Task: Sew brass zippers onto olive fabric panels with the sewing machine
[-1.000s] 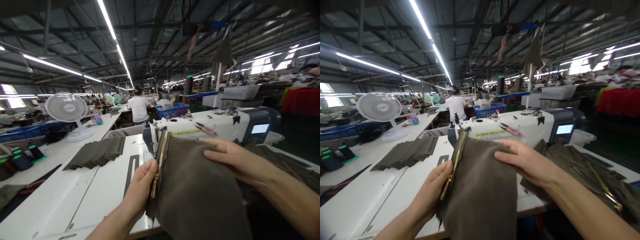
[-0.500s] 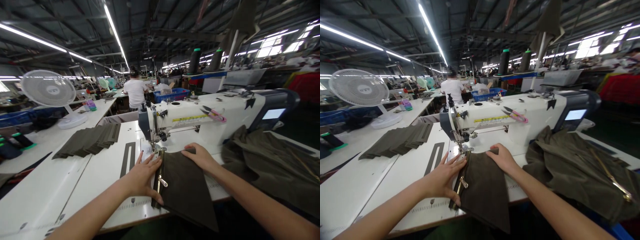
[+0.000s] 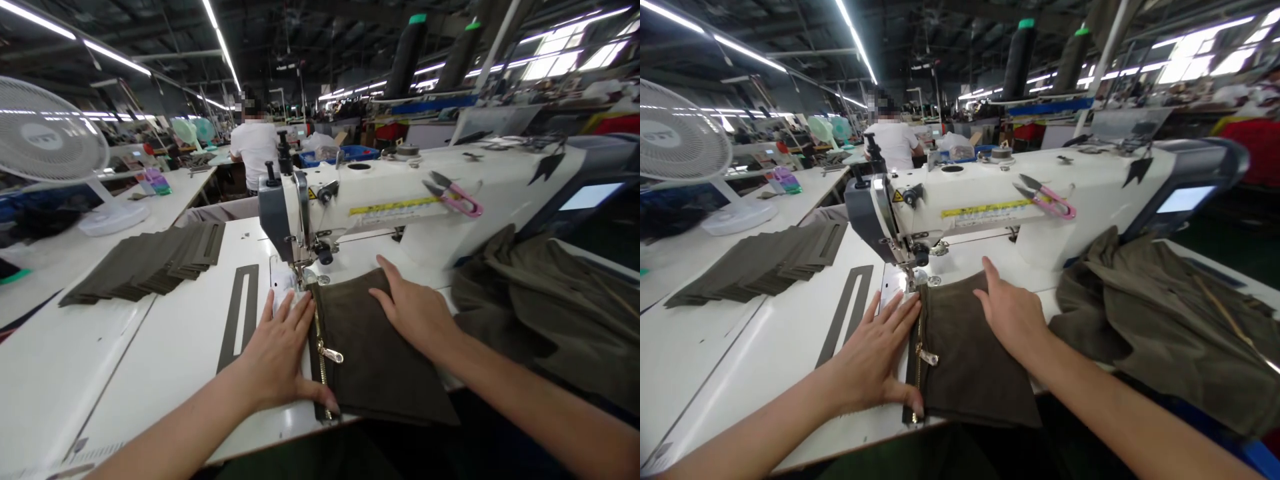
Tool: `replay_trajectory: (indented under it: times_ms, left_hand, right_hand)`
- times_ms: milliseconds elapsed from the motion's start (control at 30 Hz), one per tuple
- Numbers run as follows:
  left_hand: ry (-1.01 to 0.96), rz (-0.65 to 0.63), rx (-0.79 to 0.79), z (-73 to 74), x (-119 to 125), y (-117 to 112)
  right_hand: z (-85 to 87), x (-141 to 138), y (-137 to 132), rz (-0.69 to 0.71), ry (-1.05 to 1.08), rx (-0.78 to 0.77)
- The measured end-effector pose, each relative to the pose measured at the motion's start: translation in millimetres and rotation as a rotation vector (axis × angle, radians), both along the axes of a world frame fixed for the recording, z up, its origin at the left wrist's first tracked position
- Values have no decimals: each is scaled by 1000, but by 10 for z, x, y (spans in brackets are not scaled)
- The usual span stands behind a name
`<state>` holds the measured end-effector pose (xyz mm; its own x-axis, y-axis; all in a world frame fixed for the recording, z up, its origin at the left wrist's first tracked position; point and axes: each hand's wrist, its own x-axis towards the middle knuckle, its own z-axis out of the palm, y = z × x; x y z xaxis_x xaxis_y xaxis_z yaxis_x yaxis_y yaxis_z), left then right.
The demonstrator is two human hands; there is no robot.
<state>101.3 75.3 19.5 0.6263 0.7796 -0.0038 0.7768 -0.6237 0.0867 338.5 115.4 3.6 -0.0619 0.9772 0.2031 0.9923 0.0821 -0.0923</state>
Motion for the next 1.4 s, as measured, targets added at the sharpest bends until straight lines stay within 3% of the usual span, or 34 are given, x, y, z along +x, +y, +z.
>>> replay_trajectory:
  times_ms: [133,267,367,433,500,633,800,967,1033,1133,1267,1400]
  left_hand:
    - [2,17,18,7,19,-2]
    - [11,4,42,-17,39,-30]
    - [20,-2,71,-41,34,-34]
    - [26,-1,82,-51,25,-34]
    - [27,7,82,-58,16,-37]
    - [10,13,65,-73,29,-52]
    - [-19,13,58,-29,2,-73]
    - [-16,64,126,108,-476,-220]
    - [1,127,165,120,-719,-359]
    - [28,121,101,89,-915,-635]
    - [40,122,16,80,-842,-946]
    - [-34,107,29,116,-764,-996]
  right_hand:
    - [-128,82,-23,115,-152,38]
    - [-27,-2,-70,154,-266,224]
    - [102,-203,-283,452,-100,309]
    - [138,-326,-443,701,104,233]
    - [136,-398,-534,832,244,147]
    - [64,-456,-399,781,357,136]
    - [-153,-565,-98,753,197,167]
    - [-208,-551,-88,772,160,126]
    - [-165,-543,-106,773,146,99]
    - [-111,-551,-106,767,142,77]
    - [-146,-533,-65,791,253,132]
    - [-256,-471,-22,754,387,257]
